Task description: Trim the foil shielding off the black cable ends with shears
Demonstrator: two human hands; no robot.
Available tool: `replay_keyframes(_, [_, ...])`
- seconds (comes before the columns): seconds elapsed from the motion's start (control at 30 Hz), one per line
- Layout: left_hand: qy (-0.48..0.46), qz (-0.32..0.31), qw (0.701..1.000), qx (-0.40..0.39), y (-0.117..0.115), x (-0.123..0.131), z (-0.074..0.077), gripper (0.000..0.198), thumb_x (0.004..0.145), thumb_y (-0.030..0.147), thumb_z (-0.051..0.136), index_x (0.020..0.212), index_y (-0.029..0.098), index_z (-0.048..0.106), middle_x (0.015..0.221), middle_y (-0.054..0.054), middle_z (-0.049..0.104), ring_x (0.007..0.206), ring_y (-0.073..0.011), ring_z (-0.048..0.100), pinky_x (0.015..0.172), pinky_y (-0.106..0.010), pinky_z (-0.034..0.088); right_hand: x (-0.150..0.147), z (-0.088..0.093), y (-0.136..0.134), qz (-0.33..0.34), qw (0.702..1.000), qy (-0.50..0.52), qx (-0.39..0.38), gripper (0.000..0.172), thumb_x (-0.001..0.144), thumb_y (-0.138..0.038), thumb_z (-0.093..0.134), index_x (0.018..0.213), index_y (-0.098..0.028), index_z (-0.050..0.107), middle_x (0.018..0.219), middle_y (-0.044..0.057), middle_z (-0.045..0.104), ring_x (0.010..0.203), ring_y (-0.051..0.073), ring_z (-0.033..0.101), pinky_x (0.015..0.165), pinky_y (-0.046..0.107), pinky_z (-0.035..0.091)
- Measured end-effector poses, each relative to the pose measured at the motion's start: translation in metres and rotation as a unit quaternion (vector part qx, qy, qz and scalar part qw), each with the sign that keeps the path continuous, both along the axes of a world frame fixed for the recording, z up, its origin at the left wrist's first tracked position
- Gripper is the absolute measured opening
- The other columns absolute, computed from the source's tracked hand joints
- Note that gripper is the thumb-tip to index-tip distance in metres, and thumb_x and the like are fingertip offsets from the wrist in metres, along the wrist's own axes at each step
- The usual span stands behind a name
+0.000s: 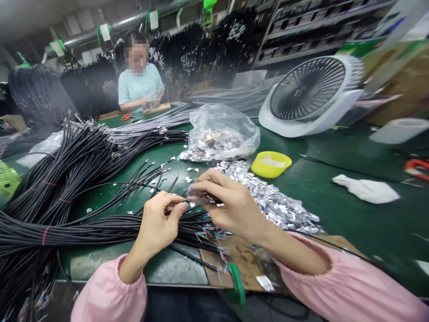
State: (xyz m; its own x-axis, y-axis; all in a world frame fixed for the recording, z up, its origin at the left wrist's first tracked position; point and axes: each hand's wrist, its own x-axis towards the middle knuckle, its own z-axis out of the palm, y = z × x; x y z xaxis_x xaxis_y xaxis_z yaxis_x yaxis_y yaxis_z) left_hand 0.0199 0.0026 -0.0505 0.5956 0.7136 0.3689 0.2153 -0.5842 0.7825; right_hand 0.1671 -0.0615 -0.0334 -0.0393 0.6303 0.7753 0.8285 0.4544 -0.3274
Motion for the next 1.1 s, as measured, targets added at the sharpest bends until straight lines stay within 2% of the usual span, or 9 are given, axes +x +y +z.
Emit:
replay_keyframes(0.07, [-0.025,0.022,0.999,-0.002,0.001,0.0,-0.001,0.017,0.083,0.024,0.052,0.073,0.018,0.064,0.067,-0.001,0.058,0.061,-0.012,0.053,0.056,-0.022,0.04,-0.001,-0.001,0.0,0.029,0.999,-0.018,0.013,0.023,0.075,-0.004,0.042,0.079,-0.017,0.06,0.072,0.004,0.055,0.061,0.013,0.054,0.048,0.022,0.042])
replay_keyframes(0.13, [-0.048,0.028,0.998,-0.035,0.003,-0.001,0.0,0.024,0.085,0.029,0.049,0.069,0.017,0.062,0.064,-0.001,0.055,0.058,-0.0111,0.049,0.053,-0.022,0.038,-0.001,-0.001,0.002,0.046,0.999,0.006,0.014,0.021,0.075,-0.005,0.043,0.077,-0.018,0.059,0.071,0.003,0.055,0.06,0.013,0.053,0.048,0.022,0.042])
replay_keyframes(0.27, [-0.105,-0.02,0.983,-0.148,0.008,-0.008,0.005,0.041,0.085,0.048,0.045,0.06,0.016,0.052,0.056,0.001,0.043,0.047,-0.0074,0.035,0.042,-0.02,0.029,0.005,-0.002,0.008,-0.029,0.992,0.12,-0.023,0.014,0.075,-0.008,0.05,0.069,-0.019,0.054,0.065,0.001,0.05,0.057,0.012,0.049,0.049,0.023,0.04])
replay_keyframes(0.37, [-0.1,-0.044,0.977,-0.184,0.01,-0.011,0.006,0.042,0.083,0.051,0.047,0.062,0.016,0.054,0.053,0.003,0.038,0.044,-0.0063,0.031,0.04,-0.019,0.025,0.006,-0.001,0.008,-0.062,0.987,0.147,-0.029,0.011,0.077,-0.009,0.052,0.073,-0.018,0.057,0.067,0.001,0.051,0.057,0.012,0.048,0.048,0.022,0.038])
replay_keyframes(0.47, [-0.084,-0.045,0.981,-0.17,0.009,-0.01,0.006,0.034,0.083,0.044,0.05,0.072,0.015,0.062,0.055,0.002,0.046,0.047,-0.007,0.038,0.044,-0.019,0.031,0.001,0.002,0.004,-0.014,0.99,0.138,-0.018,0.009,0.08,-0.011,0.054,0.076,-0.016,0.06,0.067,0.001,0.053,0.058,0.012,0.051,0.048,0.022,0.038])
replay_keyframes(0.63, [-0.071,-0.023,0.99,-0.116,0.006,-0.005,0.003,0.021,0.08,0.032,0.056,0.072,0.014,0.065,0.067,-0.002,0.06,0.059,-0.0108,0.054,0.053,-0.02,0.043,-0.007,0.004,0.0,0.026,0.991,0.126,-0.025,0.01,0.08,-0.009,0.057,0.073,-0.013,0.063,0.063,0.001,0.055,0.056,0.01,0.051,0.05,0.021,0.04])
replay_keyframes(0.93, [-0.086,0.012,0.993,-0.079,0.005,-0.004,0.0,0.013,0.074,0.024,0.064,0.064,0.015,0.064,0.063,0.001,0.057,0.056,-0.009,0.052,0.05,-0.018,0.041,-0.003,0.003,-0.001,0.04,0.99,0.13,-0.037,0.01,0.08,-0.007,0.056,0.076,-0.011,0.065,0.065,0.003,0.057,0.058,0.011,0.052,0.052,0.022,0.041])
replay_keyframes(1.1, [-0.053,-0.023,0.993,-0.098,0.005,-0.007,0.006,0.021,0.079,0.026,0.058,0.063,0.015,0.065,0.062,-0.001,0.058,0.057,-0.0095,0.052,0.052,-0.019,0.04,-0.002,0.002,-0.001,0.057,0.992,0.112,-0.026,0.012,0.081,-0.006,0.054,0.079,-0.013,0.063,0.067,0.003,0.056,0.06,0.011,0.053,0.052,0.022,0.041])
